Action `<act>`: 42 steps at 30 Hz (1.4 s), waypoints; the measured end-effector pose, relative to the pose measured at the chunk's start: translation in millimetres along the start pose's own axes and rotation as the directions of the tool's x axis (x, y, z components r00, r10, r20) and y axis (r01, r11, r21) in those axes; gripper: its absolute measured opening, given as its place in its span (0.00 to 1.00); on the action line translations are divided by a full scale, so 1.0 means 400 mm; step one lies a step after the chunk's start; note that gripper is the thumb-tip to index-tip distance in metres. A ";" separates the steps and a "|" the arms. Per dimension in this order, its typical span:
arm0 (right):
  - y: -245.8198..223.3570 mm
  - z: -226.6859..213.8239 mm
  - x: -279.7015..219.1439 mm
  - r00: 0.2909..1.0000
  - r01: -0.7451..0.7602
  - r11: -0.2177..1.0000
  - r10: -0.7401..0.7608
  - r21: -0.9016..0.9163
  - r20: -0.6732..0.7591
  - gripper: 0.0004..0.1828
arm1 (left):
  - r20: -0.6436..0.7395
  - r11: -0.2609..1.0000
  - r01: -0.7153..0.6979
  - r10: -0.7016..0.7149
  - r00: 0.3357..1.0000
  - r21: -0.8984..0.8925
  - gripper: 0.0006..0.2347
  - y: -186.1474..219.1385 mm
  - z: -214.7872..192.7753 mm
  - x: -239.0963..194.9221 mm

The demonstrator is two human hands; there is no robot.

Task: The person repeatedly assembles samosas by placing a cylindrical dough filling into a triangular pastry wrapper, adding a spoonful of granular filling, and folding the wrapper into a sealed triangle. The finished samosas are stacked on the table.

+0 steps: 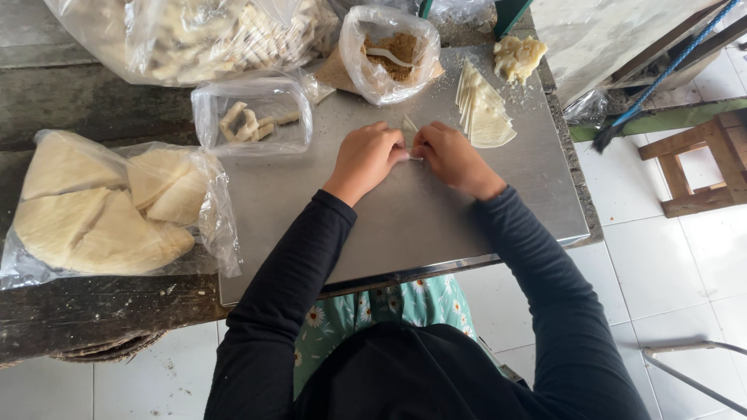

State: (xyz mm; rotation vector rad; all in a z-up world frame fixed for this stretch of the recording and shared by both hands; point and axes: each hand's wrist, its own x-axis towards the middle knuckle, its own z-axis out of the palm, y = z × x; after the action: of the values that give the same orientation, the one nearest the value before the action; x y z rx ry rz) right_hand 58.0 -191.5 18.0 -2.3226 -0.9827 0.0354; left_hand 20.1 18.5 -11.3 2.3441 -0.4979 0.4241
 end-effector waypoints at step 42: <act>0.058 0.066 -0.013 0.963 -0.110 0.987 0.077 -0.119 -0.257 0.06 | -0.160 0.971 0.157 -0.128 0.979 0.180 0.03 0.029 0.053 -0.008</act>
State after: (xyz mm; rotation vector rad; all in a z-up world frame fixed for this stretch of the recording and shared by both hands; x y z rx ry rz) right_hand 62.6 -193.4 -17.0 -2.4185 -0.7674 -0.2879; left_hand 15.6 -3.1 -20.9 2.4893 -0.2239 0.5948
